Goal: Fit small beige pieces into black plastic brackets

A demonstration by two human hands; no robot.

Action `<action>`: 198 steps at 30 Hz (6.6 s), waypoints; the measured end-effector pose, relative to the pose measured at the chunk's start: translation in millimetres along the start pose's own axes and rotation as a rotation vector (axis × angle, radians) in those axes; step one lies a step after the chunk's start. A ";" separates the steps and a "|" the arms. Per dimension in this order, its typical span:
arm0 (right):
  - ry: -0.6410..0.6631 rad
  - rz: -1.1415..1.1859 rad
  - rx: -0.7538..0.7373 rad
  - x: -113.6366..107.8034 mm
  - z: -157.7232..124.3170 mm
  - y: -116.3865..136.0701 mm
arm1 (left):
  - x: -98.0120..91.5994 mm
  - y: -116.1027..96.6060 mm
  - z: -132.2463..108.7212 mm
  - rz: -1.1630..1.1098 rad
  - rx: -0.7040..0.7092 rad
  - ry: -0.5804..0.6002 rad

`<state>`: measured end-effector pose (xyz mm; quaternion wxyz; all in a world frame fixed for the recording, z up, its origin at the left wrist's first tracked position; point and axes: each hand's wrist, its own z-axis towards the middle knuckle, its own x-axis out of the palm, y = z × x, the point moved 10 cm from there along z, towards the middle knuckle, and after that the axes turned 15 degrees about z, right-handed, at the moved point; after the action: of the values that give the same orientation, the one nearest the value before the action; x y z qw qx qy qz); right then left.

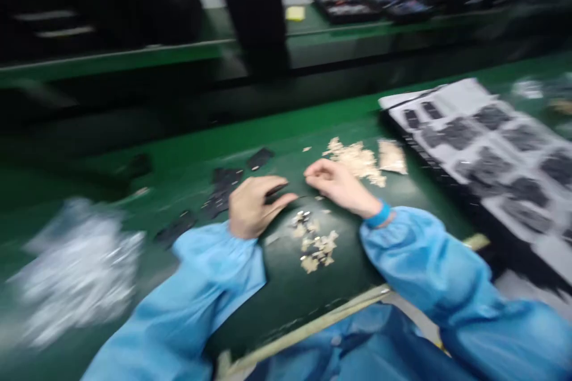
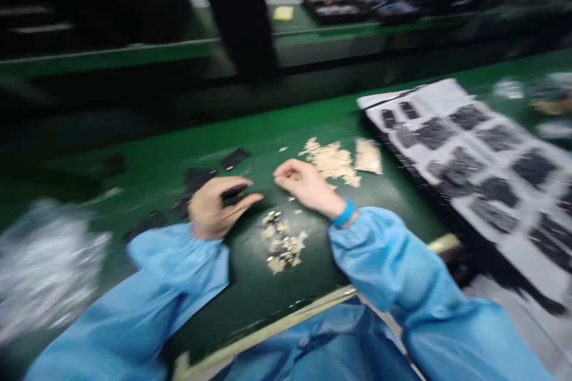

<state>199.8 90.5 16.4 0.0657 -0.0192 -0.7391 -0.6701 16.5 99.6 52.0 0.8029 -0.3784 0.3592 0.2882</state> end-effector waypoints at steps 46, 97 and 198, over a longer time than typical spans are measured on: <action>-0.172 -0.509 -0.379 13.2 -18.6 10.8 | 48.4 23.1 -16.9 -0.729 -0.597 0.043; -0.105 -0.209 -0.103 4.8 -5.4 -12.7 | 43.0 21.4 -15.3 -0.742 -0.592 0.011; 0.140 0.226 0.214 26.8 -7.9 -23.6 | 58.5 15.7 -23.9 -1.040 -0.738 0.121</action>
<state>171.0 78.7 -2.9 0.1934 -0.0483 -0.7930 -0.5756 30.1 99.9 -11.6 0.6333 -0.7702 0.0504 -0.0563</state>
